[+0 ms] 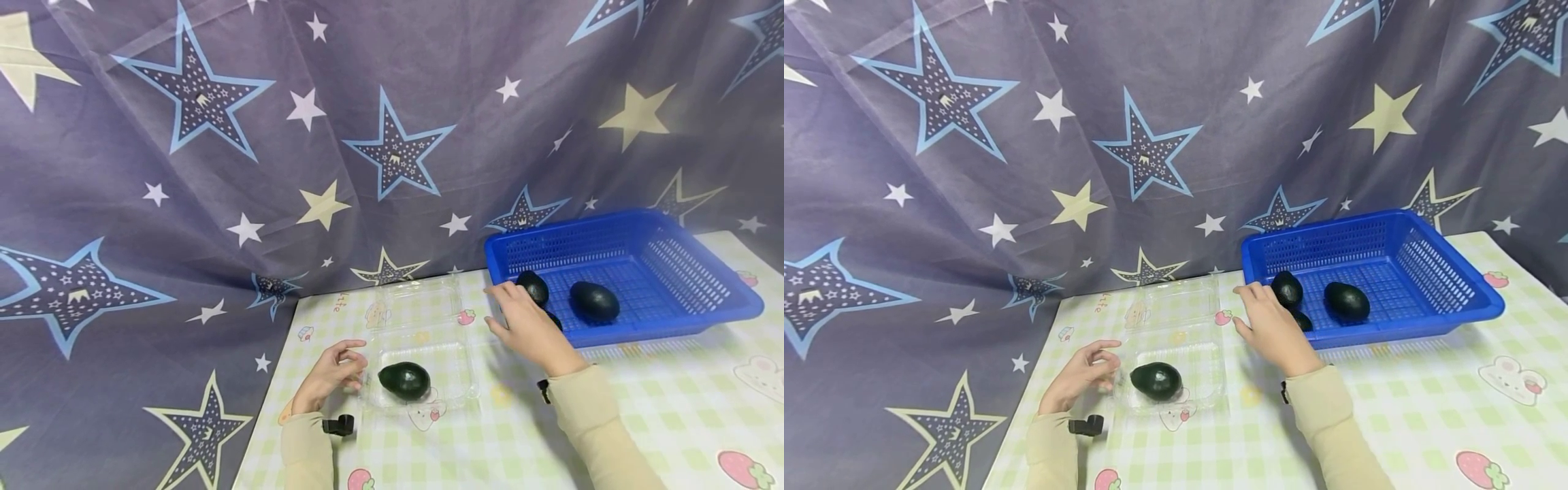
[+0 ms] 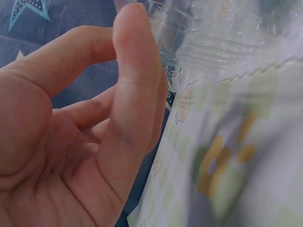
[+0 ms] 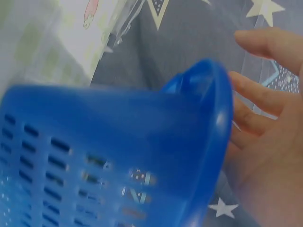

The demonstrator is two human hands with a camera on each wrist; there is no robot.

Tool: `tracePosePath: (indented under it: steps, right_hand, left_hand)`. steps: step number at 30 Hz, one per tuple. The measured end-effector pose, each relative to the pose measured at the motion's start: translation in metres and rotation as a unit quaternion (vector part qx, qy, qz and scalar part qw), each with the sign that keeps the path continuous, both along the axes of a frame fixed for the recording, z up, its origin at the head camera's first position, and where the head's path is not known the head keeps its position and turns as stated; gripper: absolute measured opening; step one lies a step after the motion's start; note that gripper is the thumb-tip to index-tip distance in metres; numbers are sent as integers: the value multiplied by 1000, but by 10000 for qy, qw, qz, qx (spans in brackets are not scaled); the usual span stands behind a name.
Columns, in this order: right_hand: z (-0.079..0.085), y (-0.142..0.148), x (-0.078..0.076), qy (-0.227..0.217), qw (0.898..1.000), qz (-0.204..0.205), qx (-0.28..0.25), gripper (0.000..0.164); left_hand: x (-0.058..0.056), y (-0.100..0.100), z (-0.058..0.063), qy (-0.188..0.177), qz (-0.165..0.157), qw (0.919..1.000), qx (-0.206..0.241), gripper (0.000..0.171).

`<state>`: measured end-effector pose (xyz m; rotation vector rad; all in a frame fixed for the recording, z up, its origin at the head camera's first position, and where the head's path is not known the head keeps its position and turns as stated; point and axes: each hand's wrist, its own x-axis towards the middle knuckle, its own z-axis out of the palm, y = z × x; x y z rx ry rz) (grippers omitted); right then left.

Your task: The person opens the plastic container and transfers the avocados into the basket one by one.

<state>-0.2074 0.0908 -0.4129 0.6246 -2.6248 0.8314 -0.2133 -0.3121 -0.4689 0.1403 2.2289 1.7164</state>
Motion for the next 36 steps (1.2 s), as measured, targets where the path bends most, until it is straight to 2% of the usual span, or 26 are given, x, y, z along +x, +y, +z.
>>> tracePosePath:
  steps: [11, 16, 24, 36]
  right_hand:
    - [-12, -32, 6, 558, 9978, 233, 267, 43]
    - [-15, -46, 10, 638, 9965, 430, 322, 43]
    - [-22, -65, 13, 546, 9955, 669, 382, 45]
    - [-34, -91, 19, 21, 9928, 1191, 131, 49]
  left_hand:
    - [1, 1, 0, 39, -62, 10000, -28, 60]
    - [0, 1, 1, 12, -2, 10000, -59, 59]
    - [0, 1, 1, 38, -26, 10000, -67, 57]
    - [-2, 0, 0, -13, -103, 9999, 24, 59]
